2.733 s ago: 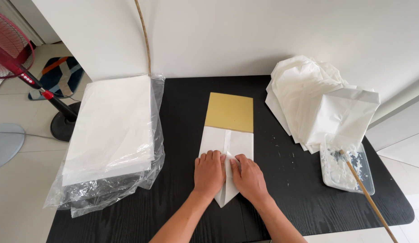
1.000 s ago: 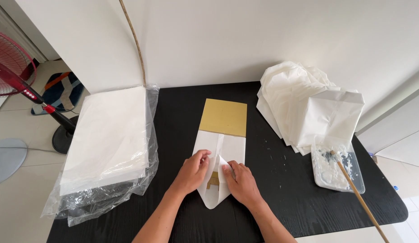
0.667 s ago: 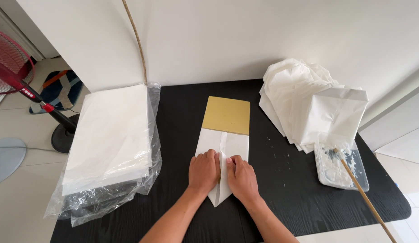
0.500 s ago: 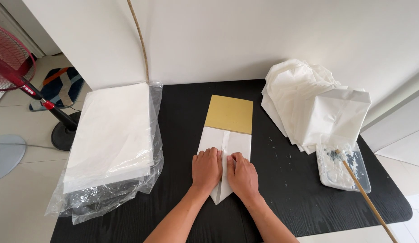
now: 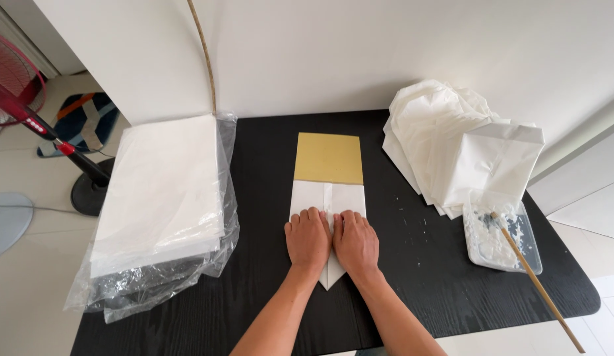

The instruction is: Folding paper around a template and applying glue with a brush to assemble a paper bag.

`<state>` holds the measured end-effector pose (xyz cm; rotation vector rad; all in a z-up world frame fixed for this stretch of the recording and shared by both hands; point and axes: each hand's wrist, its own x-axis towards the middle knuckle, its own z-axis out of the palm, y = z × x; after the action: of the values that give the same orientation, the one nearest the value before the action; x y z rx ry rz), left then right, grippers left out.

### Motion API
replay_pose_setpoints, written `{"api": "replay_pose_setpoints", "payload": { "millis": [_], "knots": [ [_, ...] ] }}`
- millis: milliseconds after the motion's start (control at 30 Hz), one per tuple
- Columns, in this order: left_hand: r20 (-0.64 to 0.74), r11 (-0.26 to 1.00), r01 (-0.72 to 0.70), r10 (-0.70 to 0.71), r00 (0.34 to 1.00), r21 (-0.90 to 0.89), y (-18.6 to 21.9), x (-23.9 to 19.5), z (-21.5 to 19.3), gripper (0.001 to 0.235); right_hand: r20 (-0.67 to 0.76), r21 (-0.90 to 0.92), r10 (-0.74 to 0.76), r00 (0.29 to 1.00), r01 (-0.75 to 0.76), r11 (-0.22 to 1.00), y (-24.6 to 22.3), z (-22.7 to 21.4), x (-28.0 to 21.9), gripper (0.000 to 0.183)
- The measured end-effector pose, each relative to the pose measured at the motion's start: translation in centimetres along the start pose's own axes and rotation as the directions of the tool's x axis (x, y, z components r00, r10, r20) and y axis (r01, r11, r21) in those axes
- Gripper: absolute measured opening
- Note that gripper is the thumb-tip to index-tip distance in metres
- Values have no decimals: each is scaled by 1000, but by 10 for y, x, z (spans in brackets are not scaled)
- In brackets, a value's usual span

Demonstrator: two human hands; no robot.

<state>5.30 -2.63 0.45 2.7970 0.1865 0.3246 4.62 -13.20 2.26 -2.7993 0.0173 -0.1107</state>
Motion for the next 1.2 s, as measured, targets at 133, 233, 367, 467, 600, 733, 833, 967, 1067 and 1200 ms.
{"api": "replay_pose_setpoints", "payload": {
  "millis": [133,233,367,467,600,733,833,967,1067,1200],
  "knots": [
    [23,991,7,-4,1000,-134,-6,-2,-1,26,-34,-7,15,999,-15,1000,0,2,3,40],
    [101,959,-26,57,993,-281,-16,6,-17,19,-37,12,18,999,-18,1000,-1,-5,7,40],
    [277,876,111,27,961,-470,-25,1,-40,32,34,103,48,998,-52,993,-2,-13,3,43],
    [365,805,194,30,931,-560,-33,10,-40,41,32,131,33,999,-37,991,6,-3,8,44],
    [420,792,224,45,907,-568,-39,9,-44,49,89,266,55,995,-77,961,5,-22,0,45],
    [526,816,185,164,835,-548,-42,9,-80,54,275,453,-49,960,-84,887,12,-46,-7,32],
    [586,838,179,192,787,-516,-47,1,-102,59,379,512,-81,922,-136,848,17,-72,-16,34],
    [651,874,138,232,723,-466,-49,-10,-117,58,526,470,-129,841,-160,868,10,-109,-33,47],
    [643,905,118,194,740,-409,-46,-23,-109,56,543,453,-110,832,-180,873,9,-100,-43,43],
    [567,885,139,158,809,-445,-45,-42,-85,51,471,467,-92,877,-159,870,28,-69,-47,43]
  ]
}}
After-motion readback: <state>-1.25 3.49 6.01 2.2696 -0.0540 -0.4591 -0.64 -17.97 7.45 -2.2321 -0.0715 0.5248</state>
